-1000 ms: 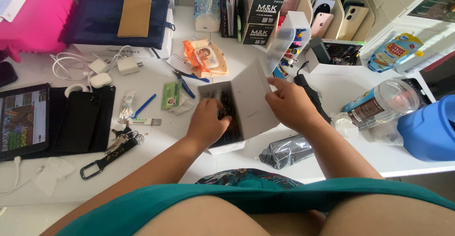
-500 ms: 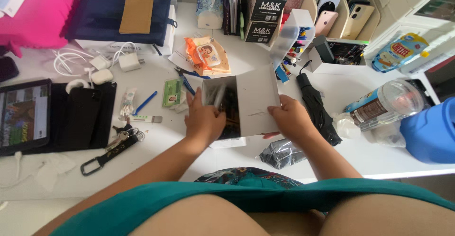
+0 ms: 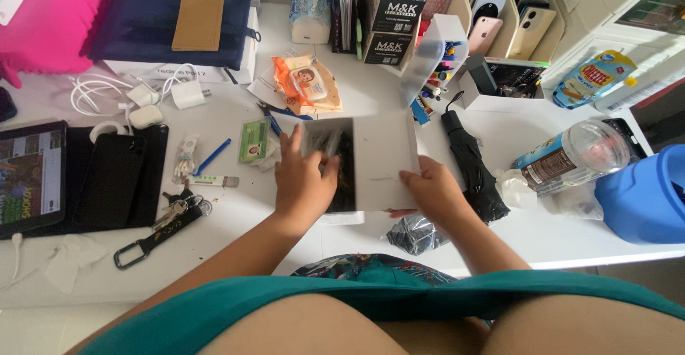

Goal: The person organizes electronic components and accessories on a cluttered table. They place a circuit board into a box, handle a bubble-wrapped item, and move an umbrella and other items around the workspace.

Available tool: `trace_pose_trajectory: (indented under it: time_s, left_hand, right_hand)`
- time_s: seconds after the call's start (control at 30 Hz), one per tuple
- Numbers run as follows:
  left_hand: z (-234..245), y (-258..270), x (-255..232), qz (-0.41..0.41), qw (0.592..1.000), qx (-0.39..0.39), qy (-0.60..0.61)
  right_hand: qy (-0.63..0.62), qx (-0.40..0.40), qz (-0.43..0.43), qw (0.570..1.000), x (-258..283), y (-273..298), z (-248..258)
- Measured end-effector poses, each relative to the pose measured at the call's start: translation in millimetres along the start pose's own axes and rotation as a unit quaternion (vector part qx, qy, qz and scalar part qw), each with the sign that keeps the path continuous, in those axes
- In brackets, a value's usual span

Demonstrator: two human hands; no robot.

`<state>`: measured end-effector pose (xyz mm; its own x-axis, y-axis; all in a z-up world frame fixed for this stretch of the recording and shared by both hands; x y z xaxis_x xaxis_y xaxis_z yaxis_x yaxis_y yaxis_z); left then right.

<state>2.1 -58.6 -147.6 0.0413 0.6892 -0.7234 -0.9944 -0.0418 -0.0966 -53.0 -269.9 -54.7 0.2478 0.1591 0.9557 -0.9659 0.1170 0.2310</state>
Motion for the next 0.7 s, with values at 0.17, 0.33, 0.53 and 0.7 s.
trace_pose_trajectory:
  time_s: [0.17,0.33,0.53,0.7]
  left_hand:
    - [5.3,0.0,-5.1,0.038,0.996,0.058,-0.060]
    - [14.4,-0.3,-20.3,0.051,0.970,0.140,-0.194]
    - [16.7,-1.1,-35.0,0.094,0.946,0.206,-0.230]
    - [16.1,-4.3,-32.4,0.098,0.961,0.167,-0.198]
  right_hand:
    - [-0.016,0.006,-0.008,1.000,-9.8,-4.1,8.6]
    - [-0.031,-0.013,-0.047,0.998,-19.9,0.9,5.5]
    - [-0.023,-0.014,-0.039,0.999,-17.7,5.7,0.6]
    - [-0.041,-0.007,-0.006,0.999,-13.2,11.9,-2.7]
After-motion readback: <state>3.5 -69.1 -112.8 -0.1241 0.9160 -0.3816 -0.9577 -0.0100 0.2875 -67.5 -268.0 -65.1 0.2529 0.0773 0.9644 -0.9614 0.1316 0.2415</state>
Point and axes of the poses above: each hand's wrist, its own y-axis away from the middle knuckle, its own z-axis out of the back of the hand, x = y × z, the point moved 1 cm from there along -y, towards the middle knuckle, and after that the axes turned 13 degrees about z, right-handed, at the moved point
